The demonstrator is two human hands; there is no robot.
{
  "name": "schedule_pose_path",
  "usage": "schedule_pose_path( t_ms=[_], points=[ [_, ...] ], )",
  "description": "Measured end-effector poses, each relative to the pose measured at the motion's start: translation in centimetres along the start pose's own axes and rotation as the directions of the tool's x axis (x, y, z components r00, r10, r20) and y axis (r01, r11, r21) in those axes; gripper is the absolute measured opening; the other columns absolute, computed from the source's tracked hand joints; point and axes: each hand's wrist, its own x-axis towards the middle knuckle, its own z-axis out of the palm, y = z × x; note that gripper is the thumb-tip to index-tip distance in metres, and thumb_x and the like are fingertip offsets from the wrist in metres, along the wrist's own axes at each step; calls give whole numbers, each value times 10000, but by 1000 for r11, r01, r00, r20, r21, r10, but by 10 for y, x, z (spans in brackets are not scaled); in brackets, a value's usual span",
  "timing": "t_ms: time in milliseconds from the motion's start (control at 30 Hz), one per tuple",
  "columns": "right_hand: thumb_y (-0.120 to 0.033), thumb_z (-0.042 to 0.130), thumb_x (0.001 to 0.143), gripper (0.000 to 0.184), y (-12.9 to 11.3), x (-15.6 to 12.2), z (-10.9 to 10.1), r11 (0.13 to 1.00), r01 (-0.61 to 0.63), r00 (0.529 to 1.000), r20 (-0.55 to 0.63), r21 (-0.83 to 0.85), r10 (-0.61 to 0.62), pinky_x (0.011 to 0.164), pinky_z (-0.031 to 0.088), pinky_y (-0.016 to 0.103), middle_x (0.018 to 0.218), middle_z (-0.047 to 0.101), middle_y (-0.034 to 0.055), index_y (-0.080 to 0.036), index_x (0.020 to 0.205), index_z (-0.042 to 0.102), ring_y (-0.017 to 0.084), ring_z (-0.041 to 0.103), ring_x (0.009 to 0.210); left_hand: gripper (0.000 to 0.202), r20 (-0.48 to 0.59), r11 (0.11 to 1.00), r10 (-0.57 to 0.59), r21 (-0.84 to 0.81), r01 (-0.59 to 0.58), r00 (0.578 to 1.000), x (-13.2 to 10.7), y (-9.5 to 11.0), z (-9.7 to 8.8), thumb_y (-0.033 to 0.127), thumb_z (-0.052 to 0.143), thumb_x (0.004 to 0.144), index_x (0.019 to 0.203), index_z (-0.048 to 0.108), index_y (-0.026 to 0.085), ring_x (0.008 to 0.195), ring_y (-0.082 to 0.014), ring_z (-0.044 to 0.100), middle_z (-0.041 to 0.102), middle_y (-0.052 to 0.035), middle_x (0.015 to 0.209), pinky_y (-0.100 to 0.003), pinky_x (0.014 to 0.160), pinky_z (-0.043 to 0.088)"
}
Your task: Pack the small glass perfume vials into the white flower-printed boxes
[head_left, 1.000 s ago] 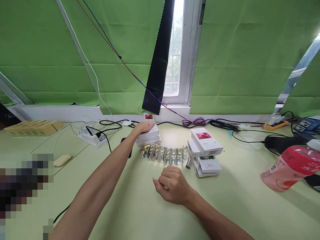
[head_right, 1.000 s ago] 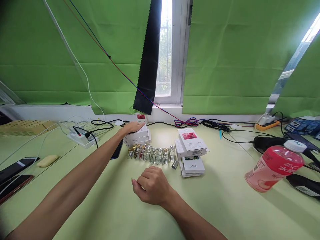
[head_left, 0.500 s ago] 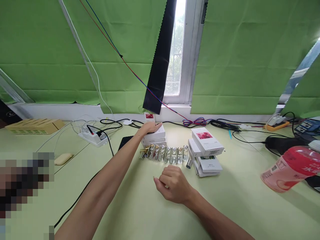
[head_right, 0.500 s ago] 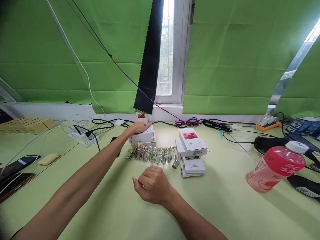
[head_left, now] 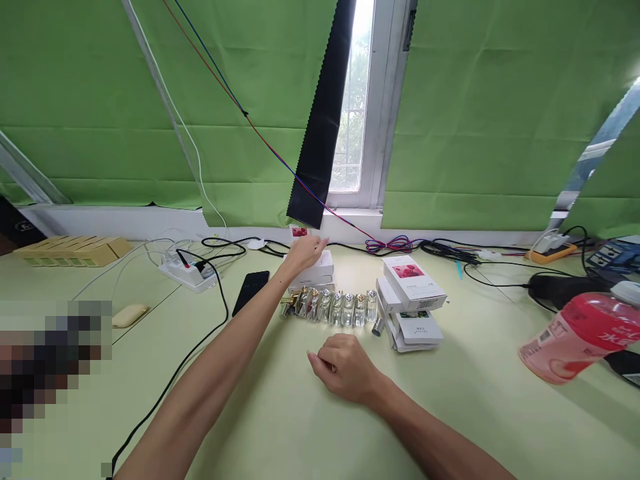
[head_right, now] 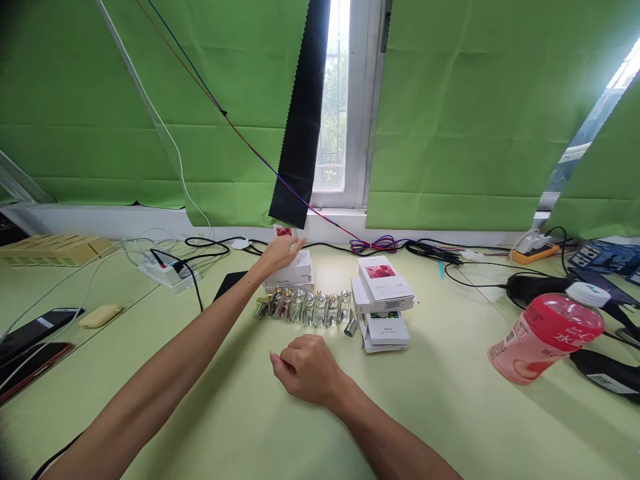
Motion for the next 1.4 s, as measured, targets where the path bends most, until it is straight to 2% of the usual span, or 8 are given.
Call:
schedule_pose_path(
  t_ms=[167, 300, 467, 667, 833, 1033, 1167, 1400],
  points=[
    [-225, 455, 966, 442, 3, -6, 7, 995, -85, 993, 83, 53, 80, 538, 207, 288, 484, 315, -48, -203, 554, 296, 103, 237, 491, 356, -294, 987, 134, -46, -154, 946, -33, 24, -15, 373, 393, 1026, 940, 665, 161, 1032, -272, 591, 669, -144, 1010, -401, 953, 443],
    [-232, 463, 963, 438, 4, -8, 9, 991, -114, 986, 134, 69, 104, 539, 203, 287, 496, 297, -52, -202, 562, 288, 98, 227, 494, 356, -379, 967, 190, -87, -239, 906, -70, 27, -20, 346, 385, 1030, 801, 613, 197, 869, -226, 591, 657, -94, 852, -353, 837, 464],
    [-224, 468, 965, 442, 4, -7, 9, 992, -126, 980, 160, 20, 122, 548, 200, 292, 495, 333, -45, -195, 546, 331, 99, 235, 501, 400, -417, 973, 99, -149, -175, 904, -110, 4, -11, 337, 372, 1031, 711, 569, 199, 685, -183, 568, 632, -58, 711, -310, 704, 445],
    [-206, 509, 961, 434, 5, -6, 10, 996, -72, 977, 199, -54, 82, 549, 208, 286, 495, 399, -41, -184, 535, 427, 97, 267, 504, 338, -367, 978, -55, -209, -25, 929, -142, -28, 8, 326, 424, 993, 788, 649, 179, 569, -152, 542, 673, -41, 679, -286, 601, 400],
    [-198, 546, 956, 433, 8, -2, 8, 996, -36, 973, 223, -79, 53, 549, 227, 271, 492, 420, -48, -185, 533, 457, 91, 309, 487, 325, -233, 975, -67, -220, 14, 970, -150, -39, 13, 360, 462, 957, 789, 686, 196, 522, -149, 519, 633, -4, 593, -284, 588, 384],
    [-206, 527, 968, 438, 14, 3, 7, 996, 10, 982, 191, -83, 7, 556, 250, 272, 492, 443, -42, -189, 534, 478, 98, 361, 481, 418, -181, 966, -74, -256, 26, 981, -152, -32, 11, 428, 396, 999, 830, 694, 190, 617, -173, 583, 700, -42, 724, -295, 629, 433],
    [-212, 492, 980, 451, 15, 2, 8, 996, 34, 986, 168, -86, -19, 558, 262, 279, 488, 464, -29, -190, 529, 491, 102, 380, 477, 409, -188, 957, -62, -290, 5, 980, -156, -22, 9, 435, 380, 1024, 977, 701, 186, 708, -174, 617, 715, -57, 866, -287, 684, 471],
    [-225, 462, 989, 468, 19, 2, 6, 999, -23, 994, 104, -46, 28, 540, 259, 283, 478, 448, -32, -191, 522, 468, 99, 344, 468, 347, -173, 934, -13, -353, -49, 985, -160, -11, 7, 425, 472, 1001, 1245, 601, 214, 577, -120, 535, 662, -62, 1108, -294, 677, 496]
  ],
)
